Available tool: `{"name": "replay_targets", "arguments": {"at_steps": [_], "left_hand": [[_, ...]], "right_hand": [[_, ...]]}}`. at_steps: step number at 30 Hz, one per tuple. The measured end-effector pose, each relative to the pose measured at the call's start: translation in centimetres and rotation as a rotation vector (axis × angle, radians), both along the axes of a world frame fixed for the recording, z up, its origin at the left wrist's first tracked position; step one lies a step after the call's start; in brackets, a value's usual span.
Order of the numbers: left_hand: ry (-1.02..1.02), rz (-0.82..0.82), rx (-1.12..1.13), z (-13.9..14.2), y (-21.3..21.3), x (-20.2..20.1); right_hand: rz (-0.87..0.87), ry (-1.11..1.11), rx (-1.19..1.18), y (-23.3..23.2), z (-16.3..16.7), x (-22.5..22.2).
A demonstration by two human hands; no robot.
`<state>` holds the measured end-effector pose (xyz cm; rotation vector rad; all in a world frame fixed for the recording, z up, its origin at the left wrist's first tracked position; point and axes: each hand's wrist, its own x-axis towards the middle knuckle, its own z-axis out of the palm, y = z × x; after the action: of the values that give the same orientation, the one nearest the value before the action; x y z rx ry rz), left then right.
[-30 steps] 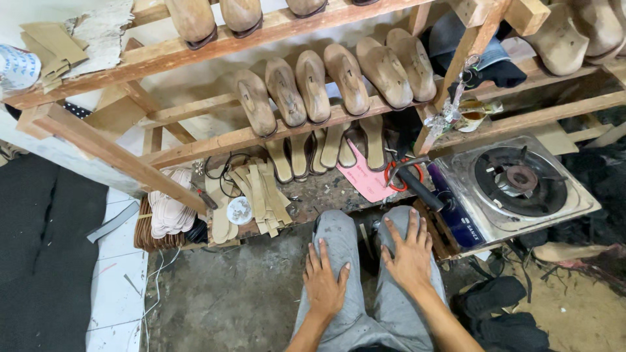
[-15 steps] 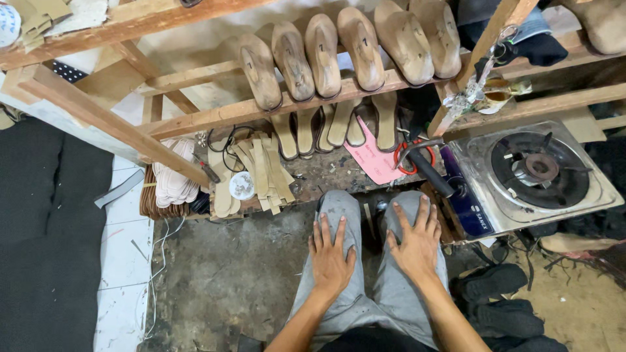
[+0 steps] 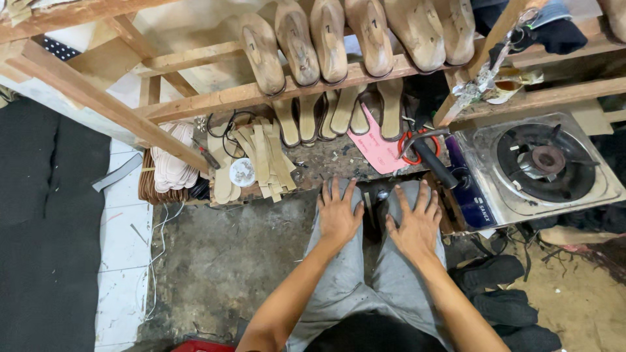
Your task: The person sits on the floor of a shoe workshop, fits an insole onto a wooden shoe last, and taps it into place with a hammer. They turn the last over to check the fit, then place the finished last on a wooden shelf rack and pick up another last to repeat the work.
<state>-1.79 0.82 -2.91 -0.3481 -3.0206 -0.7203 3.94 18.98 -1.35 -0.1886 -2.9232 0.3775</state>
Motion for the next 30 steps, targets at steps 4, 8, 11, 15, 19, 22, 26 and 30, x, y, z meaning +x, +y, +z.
{"name": "replay_targets", "arguments": {"at_steps": [4, 8, 11, 15, 19, 22, 26, 30], "left_hand": [[0.004, 0.009, 0.019, 0.0, 0.0, 0.2], [0.062, 0.027, 0.059, -0.4, -0.6, 0.6], [0.076, 0.041, 0.137, -1.1, -0.6, -0.3], [0.119, 0.023, 0.260, -1.0, -0.4, -6.2], [0.256, 0.043, 0.251, 0.6, 1.6, -14.8], [0.124, 0.161, 0.152, 2.2, 4.2, -19.9], [0.057, 0.272, 0.034, 3.0, 6.6, -23.5], [0.137, 0.284, -0.016, 2.0, 7.7, -25.0]], "right_hand": [[-0.005, 0.017, -0.018, -0.2, -0.2, 0.1], [0.003, 0.009, -0.038, 0.1, -0.4, -0.4], [0.000, -0.046, -0.095, 1.1, -0.5, -2.1], [-0.030, -0.034, -0.039, 2.1, -0.9, -4.8], [-0.052, 0.004, 0.001, 3.1, -1.5, -5.3], [-0.096, 0.009, -0.053, 4.0, -1.4, -5.5], [-0.124, 0.022, -0.076, 5.2, -1.0, -5.9], [-0.140, 0.036, -0.113, 6.3, -0.7, -6.3]]}}
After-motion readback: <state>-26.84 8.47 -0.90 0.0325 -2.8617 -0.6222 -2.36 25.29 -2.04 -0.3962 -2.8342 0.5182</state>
